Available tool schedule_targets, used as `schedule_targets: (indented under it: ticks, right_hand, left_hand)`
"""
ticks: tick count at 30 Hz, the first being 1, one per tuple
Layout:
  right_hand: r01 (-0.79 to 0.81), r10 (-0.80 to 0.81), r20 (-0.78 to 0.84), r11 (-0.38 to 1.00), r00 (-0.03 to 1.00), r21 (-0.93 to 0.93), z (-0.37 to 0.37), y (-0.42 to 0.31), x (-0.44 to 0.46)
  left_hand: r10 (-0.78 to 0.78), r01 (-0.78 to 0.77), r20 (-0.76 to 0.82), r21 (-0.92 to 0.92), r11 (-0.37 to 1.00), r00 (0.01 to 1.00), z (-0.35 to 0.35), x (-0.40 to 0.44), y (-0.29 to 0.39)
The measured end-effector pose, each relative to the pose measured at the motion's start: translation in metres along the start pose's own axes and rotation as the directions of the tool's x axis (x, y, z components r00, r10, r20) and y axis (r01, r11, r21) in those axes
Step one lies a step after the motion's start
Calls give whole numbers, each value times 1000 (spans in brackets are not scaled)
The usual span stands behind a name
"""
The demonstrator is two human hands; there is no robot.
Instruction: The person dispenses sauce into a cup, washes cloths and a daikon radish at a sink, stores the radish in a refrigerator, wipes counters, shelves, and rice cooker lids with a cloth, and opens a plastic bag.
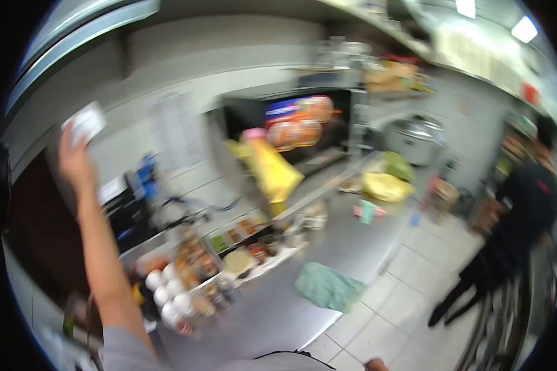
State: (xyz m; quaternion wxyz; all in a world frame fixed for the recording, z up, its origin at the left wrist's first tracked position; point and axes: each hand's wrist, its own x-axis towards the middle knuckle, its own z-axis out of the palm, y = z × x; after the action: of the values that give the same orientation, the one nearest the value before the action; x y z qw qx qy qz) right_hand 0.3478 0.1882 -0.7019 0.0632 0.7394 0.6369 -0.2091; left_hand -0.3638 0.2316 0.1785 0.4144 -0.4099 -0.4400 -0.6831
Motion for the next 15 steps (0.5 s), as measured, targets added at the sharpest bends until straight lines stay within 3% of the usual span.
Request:
schedule_targets:
  ticks: [1,2,3,4,5,6,7,8,9,11,12,14,15]
  right_hand:
    - [111,-199,338,958,920,264,-78,-4,-10]
    - [-121,-20,326,905,945,407,-141,-54,-49]
    - [-159,-34,334,831,942,533,-141,-63,-42]
    - [-108,-117,286,740,951,664,-219,-106,-88]
    - [-106,-236,244,478,940,872,-261,-132,-117]
    - [-158,-443,254,242,860,957,-311,-157,-152]
    - [-110,-556,128,66,821,992,-346,-173,-181]
    - [-92,-647,-32,-158,762,983,-371,-181,-206]
    - [-54,-669,-135,-253,731,966,-380,-181,-218]
    - [77,-391,-220,-351,894,933,-374,-166,-246]
    - [118,-238,-214,-363,947,924,-370,-147,-258]
    - [151,51,-143,-350,988,925,-326,-83,-273]
    - [145,214,-73,-341,974,929,-305,-50,-293]
  left_hand:
    - [-197,219,135,-169,961,971,-6,-28,39]
    - [-197,267,223,-349,898,955,-8,-70,90]
    - [2,36,185,-201,979,983,-11,-115,99]
    - [-119,243,414,-261,934,902,-28,-178,106]
    - [276,147,622,-541,828,733,-37,-227,112]
    - [391,89,641,-584,807,660,-43,-294,124]
    - [228,201,720,-457,866,655,-44,-362,170]
    - [3,729,958,-220,648,286,-57,-389,241]
    - [82,853,958,-283,439,275,-58,-433,263]
    - [337,953,912,150,262,-236,-83,-452,317]
    - [389,948,877,192,256,-283,-94,-450,344]
    - [560,854,828,-274,443,-25,-97,-436,367]
    - [631,817,769,-425,389,100,-93,-402,380]
